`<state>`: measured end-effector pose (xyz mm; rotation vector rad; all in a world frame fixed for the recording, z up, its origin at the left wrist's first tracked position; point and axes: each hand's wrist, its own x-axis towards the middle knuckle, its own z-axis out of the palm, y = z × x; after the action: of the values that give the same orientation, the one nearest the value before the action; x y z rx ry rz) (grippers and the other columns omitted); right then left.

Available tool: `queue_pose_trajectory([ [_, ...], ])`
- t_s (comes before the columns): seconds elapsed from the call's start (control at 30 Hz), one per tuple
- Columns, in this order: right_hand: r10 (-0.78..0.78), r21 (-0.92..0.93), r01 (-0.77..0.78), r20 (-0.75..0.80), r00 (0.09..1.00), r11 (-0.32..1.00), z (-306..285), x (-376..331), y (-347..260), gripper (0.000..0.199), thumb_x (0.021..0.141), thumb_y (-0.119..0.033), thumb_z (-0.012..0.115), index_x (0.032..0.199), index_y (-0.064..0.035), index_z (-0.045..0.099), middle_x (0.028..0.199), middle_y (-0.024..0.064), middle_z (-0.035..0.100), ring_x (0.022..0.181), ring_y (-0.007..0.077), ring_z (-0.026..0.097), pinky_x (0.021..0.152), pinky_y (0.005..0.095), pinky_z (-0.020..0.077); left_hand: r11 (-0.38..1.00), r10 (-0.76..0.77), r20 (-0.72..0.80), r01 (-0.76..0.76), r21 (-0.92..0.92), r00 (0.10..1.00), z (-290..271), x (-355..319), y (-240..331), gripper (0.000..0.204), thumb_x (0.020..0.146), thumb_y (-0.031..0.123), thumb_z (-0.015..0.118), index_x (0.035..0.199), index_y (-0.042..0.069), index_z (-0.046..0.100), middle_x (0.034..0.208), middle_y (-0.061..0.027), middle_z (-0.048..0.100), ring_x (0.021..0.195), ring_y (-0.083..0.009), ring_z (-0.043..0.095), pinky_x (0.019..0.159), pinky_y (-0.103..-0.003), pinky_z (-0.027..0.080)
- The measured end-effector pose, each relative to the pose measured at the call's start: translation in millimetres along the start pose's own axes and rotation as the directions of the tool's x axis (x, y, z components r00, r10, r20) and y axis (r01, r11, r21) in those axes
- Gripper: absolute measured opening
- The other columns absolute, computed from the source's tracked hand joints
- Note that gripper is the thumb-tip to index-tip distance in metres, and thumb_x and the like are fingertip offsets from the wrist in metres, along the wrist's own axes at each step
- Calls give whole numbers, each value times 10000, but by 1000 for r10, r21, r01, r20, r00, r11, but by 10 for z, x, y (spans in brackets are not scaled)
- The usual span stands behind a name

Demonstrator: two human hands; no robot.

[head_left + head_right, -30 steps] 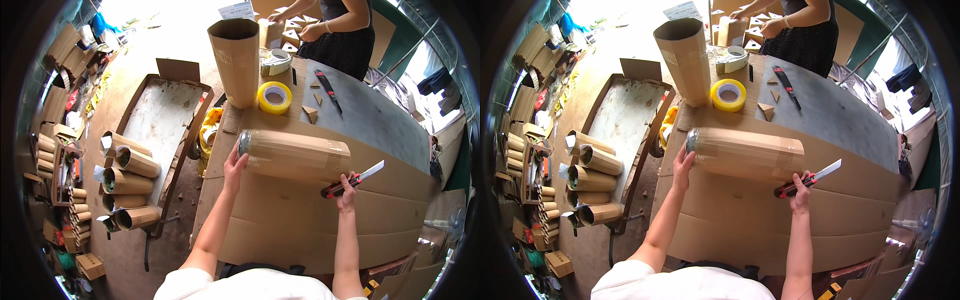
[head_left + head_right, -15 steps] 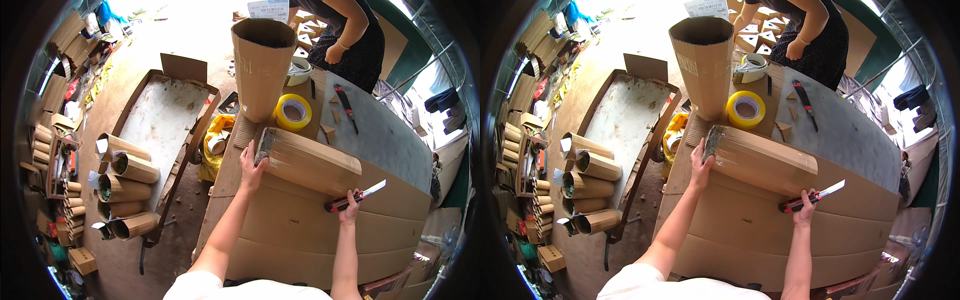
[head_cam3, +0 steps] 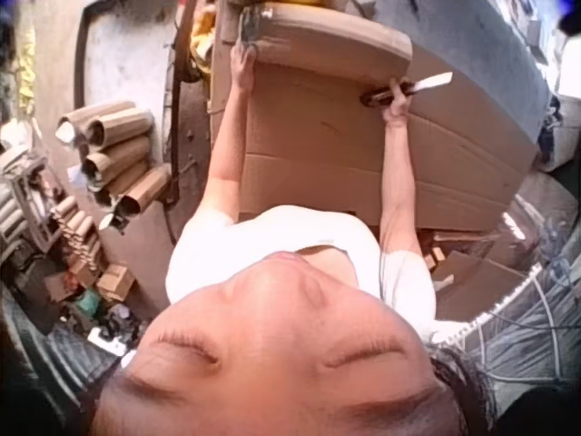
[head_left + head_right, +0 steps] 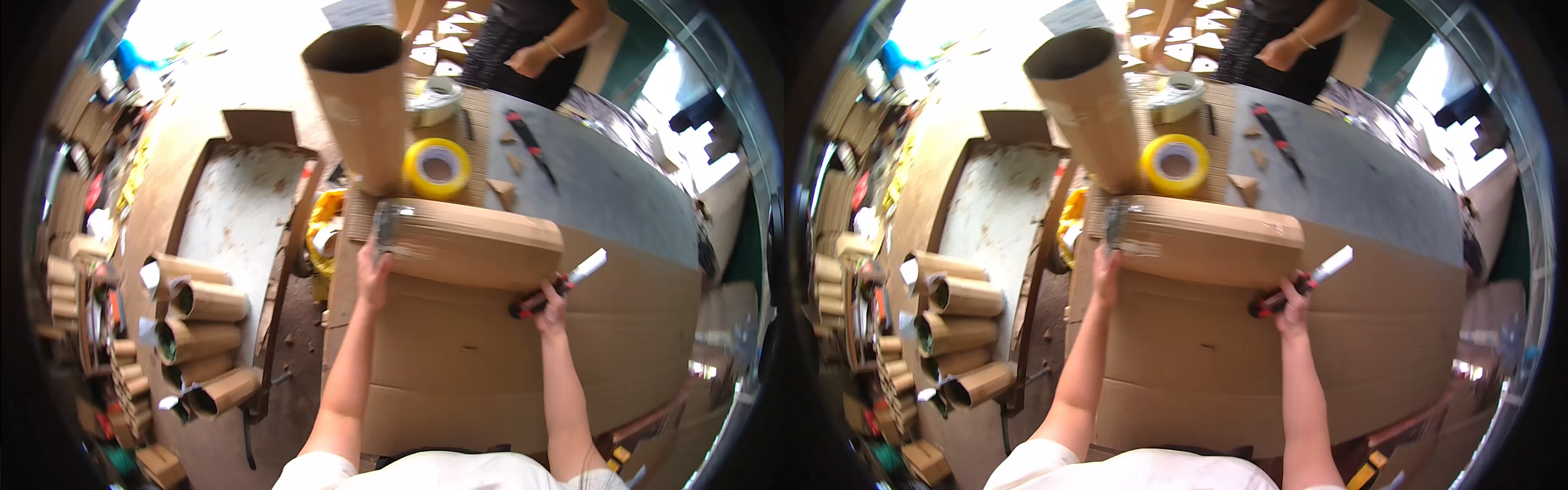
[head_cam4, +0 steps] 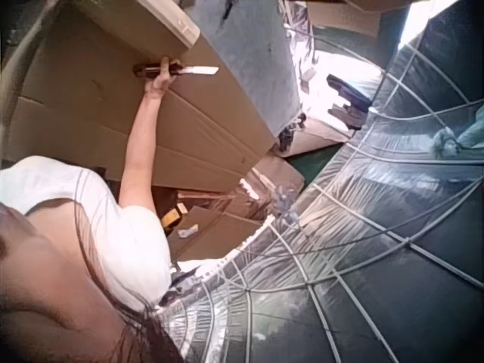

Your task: The person assembles cardboard boxes by folding flaps, applying tape with a handheld dispenser, and attaching labels. They also cut cardboard sheets with a utility knife and roll cardboard into tubes, securing them with tape.

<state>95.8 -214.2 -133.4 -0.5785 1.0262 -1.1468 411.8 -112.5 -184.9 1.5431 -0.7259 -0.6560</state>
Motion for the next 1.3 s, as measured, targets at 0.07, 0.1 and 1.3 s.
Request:
queue_pose_trajectory([
  [0.07,3,-42,-6,-50,999,999,-8,3,-7,272,764,33,604,765,-150,403,711,-47,381,656,85,429,619,240,380,996,31,-84,-24,84,996,48,-57,71,688,819,438,514,1329,11,342,1323,-164,364,1219,-296,312,1032,-393,204],
  [0.1,-19,-83,15,-43,999,996,-76,27,-7,274,762,30,607,748,-146,398,688,-39,389,636,92,444,608,246,399,935,172,-183,-102,341,968,143,-105,373,635,826,351,533,1328,13,342,1325,-168,359,1230,-304,310,1039,-407,204],
  [1.3,32,-926,179,201,979,333,-239,498,-748,543,858,-66,413,1363,-36,218,913,259,584,807,390,585,730,454,459,628,-417,793,-491,604,443,3183,1067,777,247,790,212,610,980,58,642,846,-115,651,798,-211,603,732,-319,466],
])
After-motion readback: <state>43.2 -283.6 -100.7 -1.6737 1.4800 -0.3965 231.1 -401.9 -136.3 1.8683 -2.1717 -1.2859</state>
